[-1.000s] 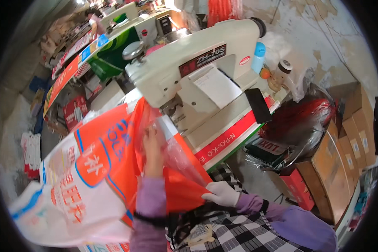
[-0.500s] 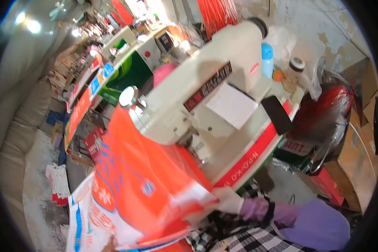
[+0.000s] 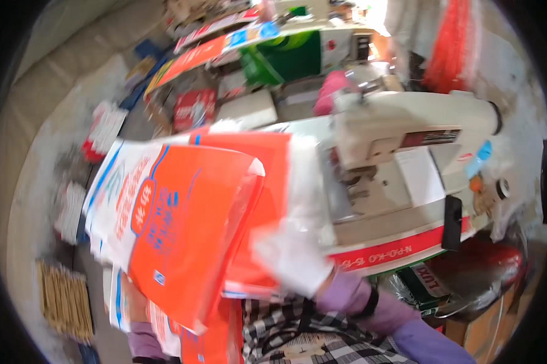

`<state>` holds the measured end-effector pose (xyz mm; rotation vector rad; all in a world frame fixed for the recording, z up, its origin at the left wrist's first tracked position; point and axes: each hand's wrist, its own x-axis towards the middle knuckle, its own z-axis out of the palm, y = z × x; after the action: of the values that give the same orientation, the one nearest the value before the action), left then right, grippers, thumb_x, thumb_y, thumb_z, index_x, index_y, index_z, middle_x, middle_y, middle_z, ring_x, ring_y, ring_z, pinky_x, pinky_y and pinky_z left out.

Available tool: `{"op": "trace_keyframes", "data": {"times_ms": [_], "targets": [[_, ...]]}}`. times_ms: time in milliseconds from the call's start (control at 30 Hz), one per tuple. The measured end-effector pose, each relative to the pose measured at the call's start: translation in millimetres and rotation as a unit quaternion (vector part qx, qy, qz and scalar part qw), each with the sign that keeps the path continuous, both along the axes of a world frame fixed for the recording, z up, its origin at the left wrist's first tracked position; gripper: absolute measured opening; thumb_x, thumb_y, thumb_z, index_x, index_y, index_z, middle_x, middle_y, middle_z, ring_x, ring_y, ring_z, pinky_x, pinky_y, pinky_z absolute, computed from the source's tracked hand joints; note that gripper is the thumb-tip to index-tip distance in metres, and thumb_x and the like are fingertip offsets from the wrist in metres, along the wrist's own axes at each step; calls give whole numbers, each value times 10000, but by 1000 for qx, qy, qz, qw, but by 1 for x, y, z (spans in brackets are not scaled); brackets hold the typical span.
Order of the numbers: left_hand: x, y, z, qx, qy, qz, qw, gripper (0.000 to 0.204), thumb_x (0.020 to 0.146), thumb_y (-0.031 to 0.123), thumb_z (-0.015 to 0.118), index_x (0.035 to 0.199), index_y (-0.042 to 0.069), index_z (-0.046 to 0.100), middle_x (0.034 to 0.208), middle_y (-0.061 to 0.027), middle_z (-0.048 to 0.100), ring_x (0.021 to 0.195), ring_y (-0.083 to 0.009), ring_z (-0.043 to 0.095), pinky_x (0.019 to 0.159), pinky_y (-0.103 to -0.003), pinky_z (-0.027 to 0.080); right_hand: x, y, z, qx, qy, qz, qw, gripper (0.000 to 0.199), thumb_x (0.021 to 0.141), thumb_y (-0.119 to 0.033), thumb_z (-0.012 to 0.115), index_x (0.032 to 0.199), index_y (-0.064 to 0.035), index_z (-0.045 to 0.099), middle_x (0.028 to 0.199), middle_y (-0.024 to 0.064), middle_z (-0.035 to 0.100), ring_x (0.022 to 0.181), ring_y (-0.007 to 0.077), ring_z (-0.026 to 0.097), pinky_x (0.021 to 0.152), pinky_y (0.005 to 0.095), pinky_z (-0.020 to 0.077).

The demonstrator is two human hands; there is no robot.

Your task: Sealing the ends of large printed plastic fertilizer bags using an industrial sewing machine in a workshop environment.

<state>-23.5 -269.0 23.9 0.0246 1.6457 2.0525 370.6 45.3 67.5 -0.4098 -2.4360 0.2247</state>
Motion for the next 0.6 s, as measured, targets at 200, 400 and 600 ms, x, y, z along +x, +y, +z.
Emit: {"op": "trace_keyframes", "data": {"times_ms": [200, 400, 600], "targets": [[168, -49, -65, -119, -6, 116, 986, 390, 985, 287, 524, 1304, 70, 468, 1247, -102, 549, 1114, -237, 576, 785, -398, 565, -152, 83, -22, -210, -18, -67, 975, 678, 853, -448, 628, 1394, -79, 451, 1141, 204, 640, 1083, 373, 598, 975, 446, 442], [163, -57, -110, -225, 34, 132, 965, 308, 1001, 390, 454, 1098, 128, 581, 968, -8, 646, 850, -124, 628, 673, -289, 506, -151, 76, -95, -390, 39, -21, 920, 552, 888, -396, 595, 1339, -86, 524, 1198, 234, 616, 1052, 346, 632, 922, 422, 482], [145, -44, -76, 60, -8, 205, 977, 383, 981, 446, 493, 1109, 107, 615, 983, -37, 648, 856, -158, 598, 743, -295, 469, -143, 81, -94, -360, 62, 56, 929, 353, 940, -179, 536, 1247, -18, 599, 1255, 174, 614, 1200, 262, 570, 1017, 337, 441]]}}
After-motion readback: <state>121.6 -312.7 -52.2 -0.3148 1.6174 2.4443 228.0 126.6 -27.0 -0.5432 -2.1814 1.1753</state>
